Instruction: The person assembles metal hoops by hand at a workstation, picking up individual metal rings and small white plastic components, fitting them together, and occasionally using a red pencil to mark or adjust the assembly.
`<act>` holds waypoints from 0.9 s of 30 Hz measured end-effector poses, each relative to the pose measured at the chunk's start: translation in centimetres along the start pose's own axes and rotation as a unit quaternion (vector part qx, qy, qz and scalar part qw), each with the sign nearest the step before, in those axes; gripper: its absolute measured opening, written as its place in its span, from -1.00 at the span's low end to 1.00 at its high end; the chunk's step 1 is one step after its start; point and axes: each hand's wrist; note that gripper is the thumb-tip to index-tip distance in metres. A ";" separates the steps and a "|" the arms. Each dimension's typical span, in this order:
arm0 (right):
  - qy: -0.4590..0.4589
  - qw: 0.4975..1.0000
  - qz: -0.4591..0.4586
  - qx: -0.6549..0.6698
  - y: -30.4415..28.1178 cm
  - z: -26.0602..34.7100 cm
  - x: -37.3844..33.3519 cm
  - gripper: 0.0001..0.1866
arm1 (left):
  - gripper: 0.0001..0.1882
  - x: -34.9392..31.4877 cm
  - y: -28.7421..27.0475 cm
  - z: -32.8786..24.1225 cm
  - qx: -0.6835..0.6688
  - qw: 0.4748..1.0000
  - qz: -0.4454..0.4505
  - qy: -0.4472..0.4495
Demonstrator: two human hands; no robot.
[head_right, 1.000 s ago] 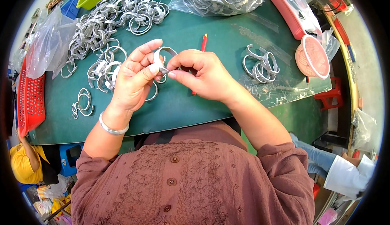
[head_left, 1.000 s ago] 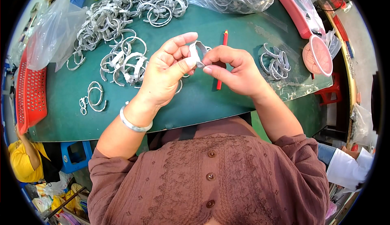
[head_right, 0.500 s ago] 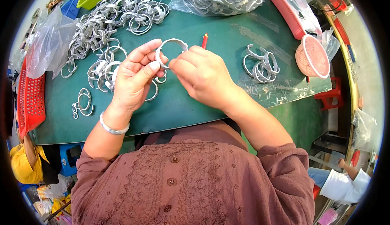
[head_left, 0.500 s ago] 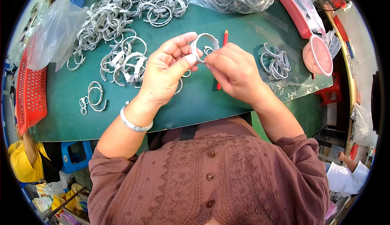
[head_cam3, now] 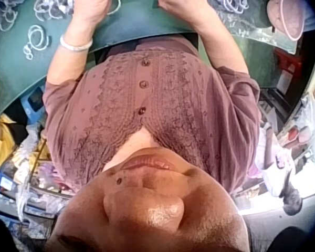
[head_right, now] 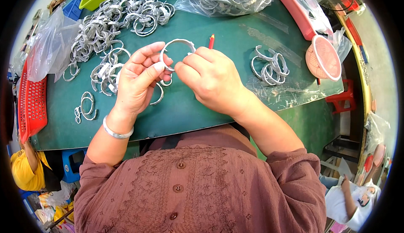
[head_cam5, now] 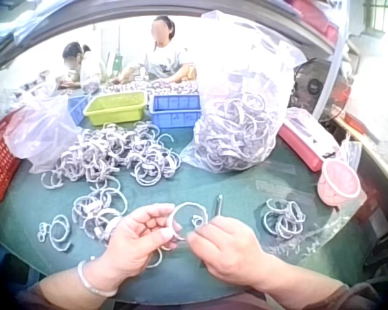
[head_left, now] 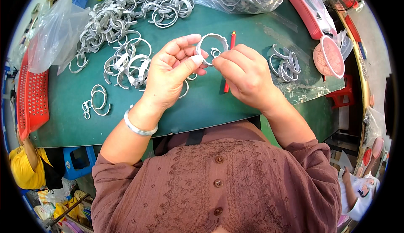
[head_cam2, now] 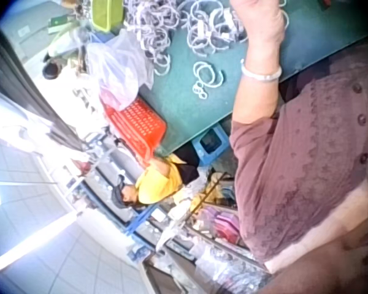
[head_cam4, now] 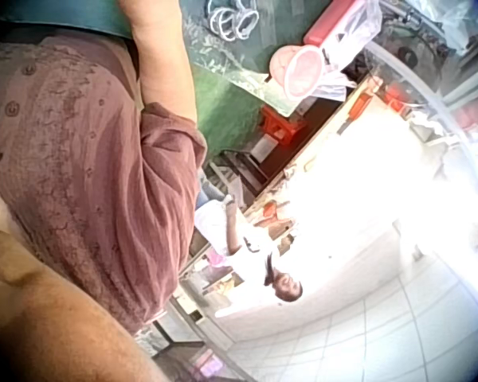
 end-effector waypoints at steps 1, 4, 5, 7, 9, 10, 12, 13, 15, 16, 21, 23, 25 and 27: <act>-0.001 1.000 -0.001 0.000 0.0 0.0 0.0 -0.88 | -0.65 0.0 0.0 0.0 -0.001 1.000 -0.001 0.000; -0.002 1.000 -0.002 -0.001 0.0 0.0 0.1 -0.88 | -0.65 0.0 0.0 -0.1 0.003 1.000 -0.004 -0.002; -0.002 1.000 -0.001 -0.002 -0.1 0.0 0.1 -0.88 | -0.65 0.0 0.1 -0.1 0.002 1.000 -0.004 -0.003; -0.002 1.000 0.001 -0.004 -0.1 0.0 0.1 -0.88 | -0.65 0.0 0.1 -0.1 0.001 1.000 -0.005 -0.006; -0.001 1.000 0.004 -0.004 -0.2 0.0 0.1 -0.87 | -0.65 0.0 0.1 -0.1 0.000 1.000 -0.007 -0.007; 0.002 1.000 0.006 0.001 -0.2 0.0 0.1 -0.87 | -0.65 0.0 0.1 -0.1 -0.001 1.000 -0.008 -0.008; 0.009 1.000 0.009 0.013 -0.2 0.1 0.1 -0.85 | -0.65 0.0 0.1 -0.2 -0.006 1.000 -0.008 -0.006; 0.020 0.999 0.013 0.029 -0.2 0.1 0.0 -0.84 | -0.65 -0.1 0.1 -0.3 -0.008 1.000 -0.007 -0.004; 0.042 0.997 0.020 0.061 -0.2 0.2 0.0 -0.82 | -0.64 -0.1 0.0 -0.2 -0.012 1.000 -0.005 -0.012; 0.052 0.996 0.025 0.072 -0.2 0.2 0.0 -0.82 | -0.64 -0.1 0.0 -0.1 -0.014 1.000 -0.005 -0.016; 0.081 0.991 0.036 0.103 -0.3 0.1 0.1 -0.83 | -0.68 -0.1 0.0 0.0 0.000 1.000 -0.008 -0.011; 0.053 0.995 0.042 0.080 -0.5 0.0 0.2 -0.83 | -0.69 -0.1 0.1 -0.1 -0.004 1.000 -0.020 -0.020; 0.023 0.997 0.048 0.048 -0.8 -0.1 0.3 -0.83 | -0.70 0.0 -0.2 -0.3 -0.010 0.999 -0.035 -0.039; -0.009 0.998 0.055 0.006 -1.1 -0.1 0.4 -0.83 | -0.70 0.2 -0.5 -0.4 -0.007 0.998 -0.022 -0.061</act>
Point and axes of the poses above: each hand's wrist, its own x-axis towards the middle knuckle, its own y-axis out of the palm, z = x × y, and after that the axes turned 11 degrees about y, right-handed
